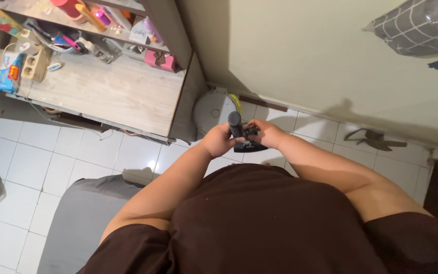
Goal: Unwinding the power cord of a vacuum cleaner and plugging it into a power outlet.
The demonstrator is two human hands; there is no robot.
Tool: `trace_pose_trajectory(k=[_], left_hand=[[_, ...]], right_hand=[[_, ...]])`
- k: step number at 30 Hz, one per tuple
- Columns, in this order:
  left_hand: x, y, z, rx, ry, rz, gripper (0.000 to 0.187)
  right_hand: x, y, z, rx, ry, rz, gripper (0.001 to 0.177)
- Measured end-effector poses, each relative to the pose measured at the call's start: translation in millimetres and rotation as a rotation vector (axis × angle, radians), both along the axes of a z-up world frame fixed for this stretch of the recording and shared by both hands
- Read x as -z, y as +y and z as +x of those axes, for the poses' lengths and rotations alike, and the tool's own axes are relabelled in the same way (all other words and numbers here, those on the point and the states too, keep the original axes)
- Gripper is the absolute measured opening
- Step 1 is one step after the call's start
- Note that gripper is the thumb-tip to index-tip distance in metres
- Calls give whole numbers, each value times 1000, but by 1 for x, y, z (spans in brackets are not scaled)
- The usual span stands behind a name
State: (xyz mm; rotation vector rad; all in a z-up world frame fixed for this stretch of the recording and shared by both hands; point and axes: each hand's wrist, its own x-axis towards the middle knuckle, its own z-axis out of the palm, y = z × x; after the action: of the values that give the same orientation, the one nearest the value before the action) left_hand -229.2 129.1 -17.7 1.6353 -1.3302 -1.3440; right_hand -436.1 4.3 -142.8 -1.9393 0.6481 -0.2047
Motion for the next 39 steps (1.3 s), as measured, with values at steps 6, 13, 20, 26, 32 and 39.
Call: trace_pose_trajectory(k=[6, 13, 20, 26, 32, 39], left_hand=[[-22, 12, -14, 70, -141, -112, 40], [-30, 13, -32, 172, -221, -61, 46], [-41, 2, -26, 198, -129, -131, 56], [-45, 6, 6, 68, -258, -150, 41], [-49, 11, 31, -105, -316, -60, 35], [-52, 3, 45, -215, -308, -134, 31]], right_hand=[[-27, 16, 20, -178, 88, 215, 37], [-93, 30, 19, -146, 471, 118, 24], [-49, 24, -12, -123, 143, 157, 38], [-62, 8, -47, 73, 249, 129, 35], [-115, -12, -77, 143, 94, 191, 26], [-261, -16, -76, 151, 109, 84, 26]])
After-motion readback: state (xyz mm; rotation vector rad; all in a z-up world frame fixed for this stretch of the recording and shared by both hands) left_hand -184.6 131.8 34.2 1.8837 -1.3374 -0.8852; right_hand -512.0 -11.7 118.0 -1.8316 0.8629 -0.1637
